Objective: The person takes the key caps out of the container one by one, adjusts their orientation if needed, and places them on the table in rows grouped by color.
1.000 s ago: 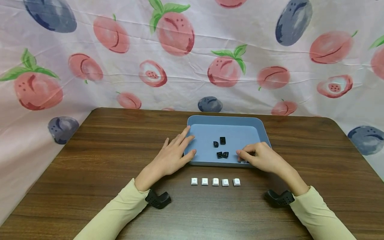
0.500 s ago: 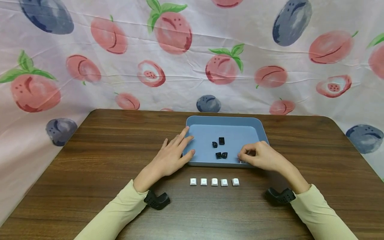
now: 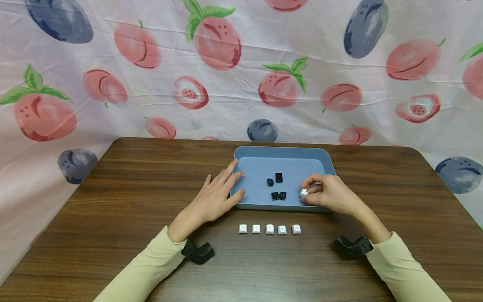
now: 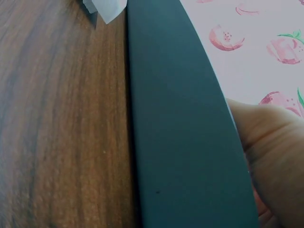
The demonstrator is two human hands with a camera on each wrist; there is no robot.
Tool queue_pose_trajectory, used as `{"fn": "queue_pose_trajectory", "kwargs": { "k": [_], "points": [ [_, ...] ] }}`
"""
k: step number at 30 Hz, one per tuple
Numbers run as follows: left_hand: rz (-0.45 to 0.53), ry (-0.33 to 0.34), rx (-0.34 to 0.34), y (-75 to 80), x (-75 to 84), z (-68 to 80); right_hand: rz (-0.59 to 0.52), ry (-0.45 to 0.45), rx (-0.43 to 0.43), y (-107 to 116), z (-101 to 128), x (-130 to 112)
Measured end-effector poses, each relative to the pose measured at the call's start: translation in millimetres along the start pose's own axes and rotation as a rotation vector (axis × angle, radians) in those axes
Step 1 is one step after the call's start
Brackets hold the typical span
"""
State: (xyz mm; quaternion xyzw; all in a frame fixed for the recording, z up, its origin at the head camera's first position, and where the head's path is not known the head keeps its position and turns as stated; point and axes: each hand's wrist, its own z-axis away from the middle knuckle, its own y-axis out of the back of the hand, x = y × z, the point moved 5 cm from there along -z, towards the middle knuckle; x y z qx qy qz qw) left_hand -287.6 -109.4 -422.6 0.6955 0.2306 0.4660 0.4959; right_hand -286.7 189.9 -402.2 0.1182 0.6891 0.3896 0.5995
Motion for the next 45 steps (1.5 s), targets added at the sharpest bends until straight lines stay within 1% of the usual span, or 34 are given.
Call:
{"fn": "queue_pose_trajectory", "kwargs": {
  "k": [3,11,17,19,21,23,28,30,32,35,40,43,45],
  "points": [
    [0.001,0.001,-0.002,0.5,0.6,0.0,0.009,-0.012,0.021,1,0,0],
    [0.0,0.004,-0.002,0.4,0.8,-0.3,0.064,0.014,0.134,5,1,-2],
    [0.0,0.004,-0.007,0.2,1.1,-0.9,-0.002,0.023,0.147,5,2,0],
    [-0.002,0.003,-0.007,0.5,1.4,-0.8,-0.028,0.039,0.164,4,3,0],
    [-0.007,0.008,-0.005,1.1,1.2,-0.2,-0.042,0.086,0.211,3,3,-1],
    [-0.015,0.014,-0.005,1.6,1.0,0.5,-0.04,0.178,0.295,2,6,-4],
    [-0.04,0.03,0.003,1.5,0.6,0.7,-0.003,0.467,0.604,3,19,-12],
    [-0.041,0.029,0.007,0.9,1.1,0.1,-0.001,0.537,0.691,4,27,-15],
    [-0.039,0.031,0.003,-0.3,1.3,0.2,-0.014,0.576,0.733,3,36,-17],
    [-0.037,0.023,0.001,-0.9,2.1,0.2,-0.049,0.609,0.732,1,50,-21],
    [-0.038,0.023,0.01,0.8,1.3,0.3,-0.111,0.692,0.682,-4,68,-19],
    [-0.039,0.031,0.003,1.3,-0.2,0.0,-0.158,0.748,0.62,-8,74,-14],
    [-0.038,0.037,-0.01,1.8,-0.8,-1.2,-0.208,0.782,0.551,-12,78,-11]
  ]
}}
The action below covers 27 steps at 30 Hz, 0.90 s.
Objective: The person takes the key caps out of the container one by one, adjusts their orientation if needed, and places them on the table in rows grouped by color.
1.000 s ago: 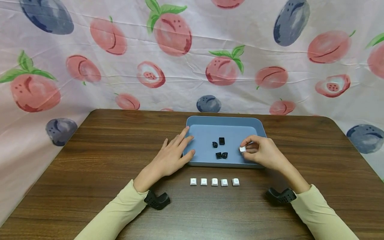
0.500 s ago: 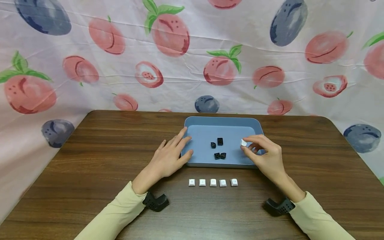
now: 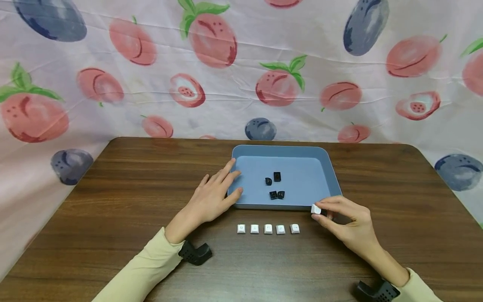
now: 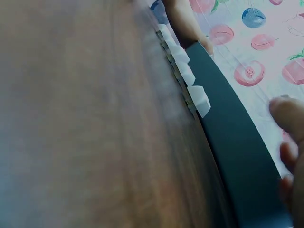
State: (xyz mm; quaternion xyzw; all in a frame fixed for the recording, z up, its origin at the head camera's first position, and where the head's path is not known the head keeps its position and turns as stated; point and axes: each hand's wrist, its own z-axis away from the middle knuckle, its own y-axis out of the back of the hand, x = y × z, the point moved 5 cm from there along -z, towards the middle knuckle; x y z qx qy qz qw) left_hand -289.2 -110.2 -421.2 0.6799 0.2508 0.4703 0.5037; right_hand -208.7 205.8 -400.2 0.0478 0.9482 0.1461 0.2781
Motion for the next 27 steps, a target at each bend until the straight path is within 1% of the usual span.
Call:
{"fn": "queue_pose_trajectory", "kwargs": {
  "k": [2,4,5,8,10,12,14,21,24,27],
  "points": [
    [0.002,-0.003,-0.004,-0.4,-1.7,-1.1,-0.046,-0.018,-0.06,-2,6,-1],
    [0.004,-0.008,-0.006,-0.5,-3.2,-2.3,-0.041,-0.067,-0.124,-4,11,0],
    [0.003,-0.01,-0.007,-0.5,-3.9,-3.0,-0.025,-0.105,-0.156,-6,13,0],
    [0.001,-0.02,-0.006,0.1,-5.2,-5.4,0.08,-0.244,-0.248,-9,19,4],
    [-0.001,-0.03,-0.005,0.4,-5.7,-7.0,0.136,-0.326,-0.288,-11,22,7],
    [0.0,-0.038,-0.004,0.4,-6.4,-8.8,0.172,-0.39,-0.309,-13,23,11],
    [0.0,-0.045,-0.003,0.4,-6.0,-9.1,0.194,-0.426,-0.314,-12,24,12],
    [-0.003,-0.05,0.006,1.1,-6.7,-9.4,0.235,-0.583,-0.346,-12,25,18],
    [-0.004,-0.052,0.014,1.0,-6.8,-9.2,0.238,-0.614,-0.348,-12,26,20],
    [0.002,-0.049,0.011,-0.3,-6.4,-9.2,0.24,-0.617,-0.355,-11,26,20]
  ]
}}
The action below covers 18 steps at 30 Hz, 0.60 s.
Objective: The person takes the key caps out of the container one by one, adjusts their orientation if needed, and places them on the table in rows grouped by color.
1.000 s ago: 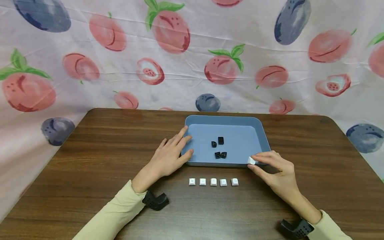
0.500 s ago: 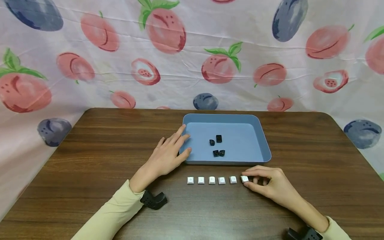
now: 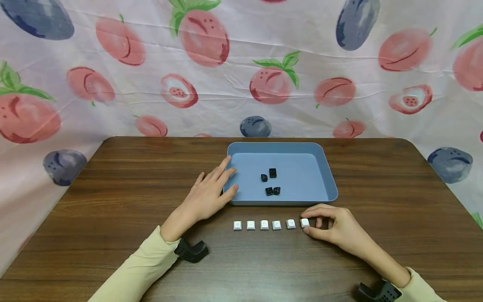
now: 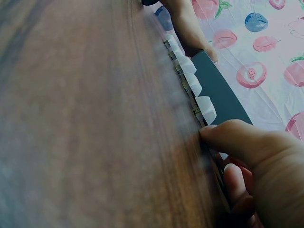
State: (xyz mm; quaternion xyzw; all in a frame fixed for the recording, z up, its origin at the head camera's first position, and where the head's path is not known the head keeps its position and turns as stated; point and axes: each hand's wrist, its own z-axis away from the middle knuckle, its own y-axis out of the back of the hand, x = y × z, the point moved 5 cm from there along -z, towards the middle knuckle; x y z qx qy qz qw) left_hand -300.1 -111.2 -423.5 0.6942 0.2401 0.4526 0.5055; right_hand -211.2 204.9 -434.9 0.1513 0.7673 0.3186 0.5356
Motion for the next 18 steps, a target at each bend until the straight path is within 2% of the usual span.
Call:
{"fn": "queue_pose_trajectory", "kwargs": {
  "k": [4,7,12,14,18],
  "points": [
    [0.006,0.004,-0.008,0.0,-0.1,0.7,0.0,0.008,-0.007,0,0,0],
    [0.006,0.005,-0.008,1.2,-0.9,1.2,-0.052,0.087,0.037,2,-1,-3],
    [0.006,0.006,-0.021,1.8,-0.4,-0.4,-0.236,0.41,0.231,15,0,-16],
    [0.007,0.008,-0.026,1.2,0.1,-1.1,-0.259,0.526,0.3,20,-1,-24],
    [0.008,0.008,-0.02,-0.1,0.0,-0.6,-0.219,0.628,0.369,24,-6,-34]
  ]
}}
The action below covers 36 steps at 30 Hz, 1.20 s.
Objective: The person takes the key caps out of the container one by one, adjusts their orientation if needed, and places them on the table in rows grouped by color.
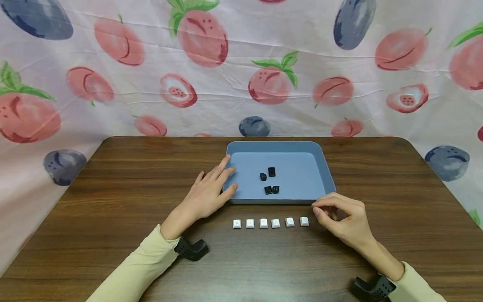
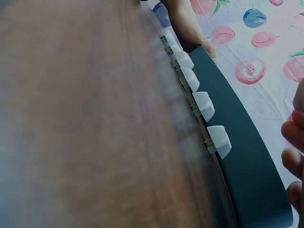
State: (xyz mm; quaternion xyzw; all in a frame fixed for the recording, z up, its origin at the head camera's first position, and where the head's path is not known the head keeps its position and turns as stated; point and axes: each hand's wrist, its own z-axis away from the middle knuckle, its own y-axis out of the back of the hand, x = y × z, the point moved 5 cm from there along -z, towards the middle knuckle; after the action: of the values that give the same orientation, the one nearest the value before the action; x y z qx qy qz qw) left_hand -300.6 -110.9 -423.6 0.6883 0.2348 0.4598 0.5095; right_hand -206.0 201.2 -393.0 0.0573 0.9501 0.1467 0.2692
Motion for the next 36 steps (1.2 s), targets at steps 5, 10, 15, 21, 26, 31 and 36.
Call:
{"fn": "queue_pose_trajectory", "kwargs": {
  "k": [5,10,15,21,26,31,36],
  "points": [
    [0.001,0.003,0.0,-2.3,-3.0,1.8,0.104,0.012,-0.009,-7,-10,11],
    [-0.001,0.009,0.004,-3.2,-5.0,2.4,0.256,-0.177,-0.109,-21,-21,31],
    [0.012,0.0,0.001,-4.6,-1.6,0.4,0.354,-0.447,-0.296,-32,-30,46],
    [0.007,0.0,-0.014,-7.8,-0.1,1.6,0.298,-0.679,-0.506,-40,-33,59],
    [0.019,-0.018,-0.006,-7.9,2.0,-0.7,0.283,-0.694,-0.564,-46,-43,67],
    [0.015,-0.012,0.003,-5.8,2.3,0.9,0.291,-0.668,-0.602,-57,-48,72],
    [0.006,-0.007,0.021,0.1,0.7,2.3,0.294,-0.672,-0.594,-61,-52,74]
  ]
}}
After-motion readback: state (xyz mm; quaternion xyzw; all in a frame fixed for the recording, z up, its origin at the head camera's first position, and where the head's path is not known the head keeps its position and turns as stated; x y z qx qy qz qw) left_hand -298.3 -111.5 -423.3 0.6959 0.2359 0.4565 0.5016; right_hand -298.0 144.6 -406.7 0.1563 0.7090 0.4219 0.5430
